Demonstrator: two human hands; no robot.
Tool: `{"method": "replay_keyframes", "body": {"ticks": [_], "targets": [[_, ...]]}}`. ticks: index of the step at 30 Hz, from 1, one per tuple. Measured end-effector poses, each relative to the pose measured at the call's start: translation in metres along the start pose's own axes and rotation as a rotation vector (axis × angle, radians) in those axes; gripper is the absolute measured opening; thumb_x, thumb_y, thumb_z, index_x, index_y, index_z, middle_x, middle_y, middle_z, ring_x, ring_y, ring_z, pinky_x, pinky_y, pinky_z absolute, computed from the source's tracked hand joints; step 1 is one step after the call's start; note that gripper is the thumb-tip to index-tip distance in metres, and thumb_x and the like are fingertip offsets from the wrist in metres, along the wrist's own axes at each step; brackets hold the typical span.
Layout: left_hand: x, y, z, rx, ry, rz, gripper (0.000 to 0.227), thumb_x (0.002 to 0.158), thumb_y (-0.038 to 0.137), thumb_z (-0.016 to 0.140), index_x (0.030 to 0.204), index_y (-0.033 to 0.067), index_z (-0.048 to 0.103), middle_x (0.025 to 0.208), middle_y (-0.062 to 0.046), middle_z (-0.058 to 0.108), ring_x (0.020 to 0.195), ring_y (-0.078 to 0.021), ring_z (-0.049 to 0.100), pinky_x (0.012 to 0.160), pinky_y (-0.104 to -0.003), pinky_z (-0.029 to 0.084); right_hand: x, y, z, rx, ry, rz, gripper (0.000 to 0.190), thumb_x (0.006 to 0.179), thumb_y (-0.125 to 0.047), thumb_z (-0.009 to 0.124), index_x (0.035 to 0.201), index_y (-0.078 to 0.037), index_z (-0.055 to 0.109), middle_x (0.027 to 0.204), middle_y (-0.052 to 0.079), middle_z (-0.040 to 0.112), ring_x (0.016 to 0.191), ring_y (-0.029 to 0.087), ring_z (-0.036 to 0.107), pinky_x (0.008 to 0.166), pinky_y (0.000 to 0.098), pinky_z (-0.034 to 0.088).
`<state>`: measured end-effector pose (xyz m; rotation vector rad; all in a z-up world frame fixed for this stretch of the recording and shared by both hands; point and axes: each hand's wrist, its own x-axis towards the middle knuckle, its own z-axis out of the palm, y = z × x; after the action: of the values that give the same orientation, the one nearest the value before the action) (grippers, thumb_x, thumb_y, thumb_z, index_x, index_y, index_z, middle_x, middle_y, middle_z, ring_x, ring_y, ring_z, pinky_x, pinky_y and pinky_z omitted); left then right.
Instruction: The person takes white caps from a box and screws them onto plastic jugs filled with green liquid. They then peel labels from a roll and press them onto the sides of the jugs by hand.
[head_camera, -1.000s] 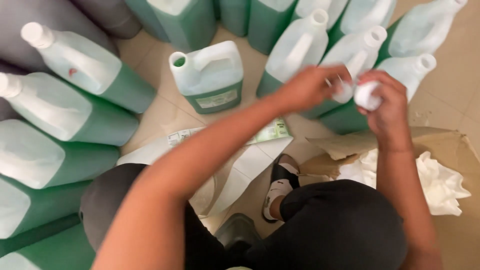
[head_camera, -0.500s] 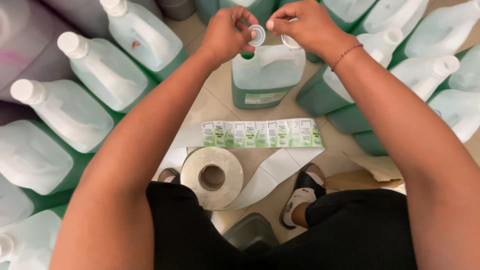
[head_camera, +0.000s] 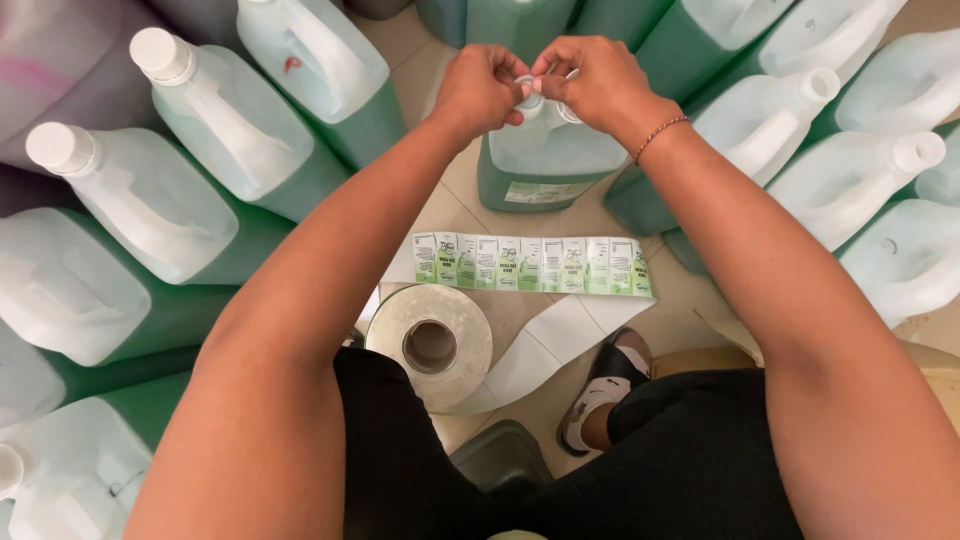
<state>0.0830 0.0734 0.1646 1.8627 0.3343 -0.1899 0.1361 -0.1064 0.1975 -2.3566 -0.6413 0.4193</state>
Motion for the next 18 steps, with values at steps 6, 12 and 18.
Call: {"method": "replay_keyframes", "body": {"ticks": [6, 12, 18], "targets": [[-0.008, 0.007, -0.007, -0.139, -0.108, -0.119, 0.024, 0.091, 0.017, 0.072, 0.113, 0.0091, 0.068, 0.098, -0.004, 0.076, 0.067, -0.0137, 0.077, 0.055, -0.027, 0.063, 0.013, 0.019, 0.004, 0.055, -0.021, -0.068, 0.016, 0.091, -0.023, 0.081, 0.1, -0.011, 0.078, 0.092, 0.002, 0.076, 0.082, 0.015, 0.07, 0.075, 0.0325, 0.056], [-0.001, -0.001, -0.008, -0.212, -0.167, -0.118, 0.023, 0.093, 0.016, 0.072, 0.112, 0.0038, 0.068, 0.101, -0.008, 0.077, 0.072, -0.0167, 0.079, 0.062, -0.029, 0.068, 0.017, 0.021, -0.002, 0.135, -0.133, -0.034, 0.02, 0.09, -0.021, 0.082, 0.105, -0.009, 0.076, 0.091, 0.004, 0.077, 0.083, 0.012, 0.069, 0.074, 0.0295, 0.055], [0.002, -0.001, -0.014, -0.246, -0.242, -0.145, 0.021, 0.091, 0.017, 0.076, 0.106, 0.006, 0.067, 0.101, -0.009, 0.077, 0.074, -0.0168, 0.078, 0.062, -0.028, 0.067, 0.014, 0.011, -0.01, 0.08, -0.207, 0.035, 0.028, 0.089, -0.024, 0.082, 0.112, -0.011, 0.074, 0.092, 0.005, 0.076, 0.083, 0.014, 0.067, 0.074, 0.0323, 0.054]]}}
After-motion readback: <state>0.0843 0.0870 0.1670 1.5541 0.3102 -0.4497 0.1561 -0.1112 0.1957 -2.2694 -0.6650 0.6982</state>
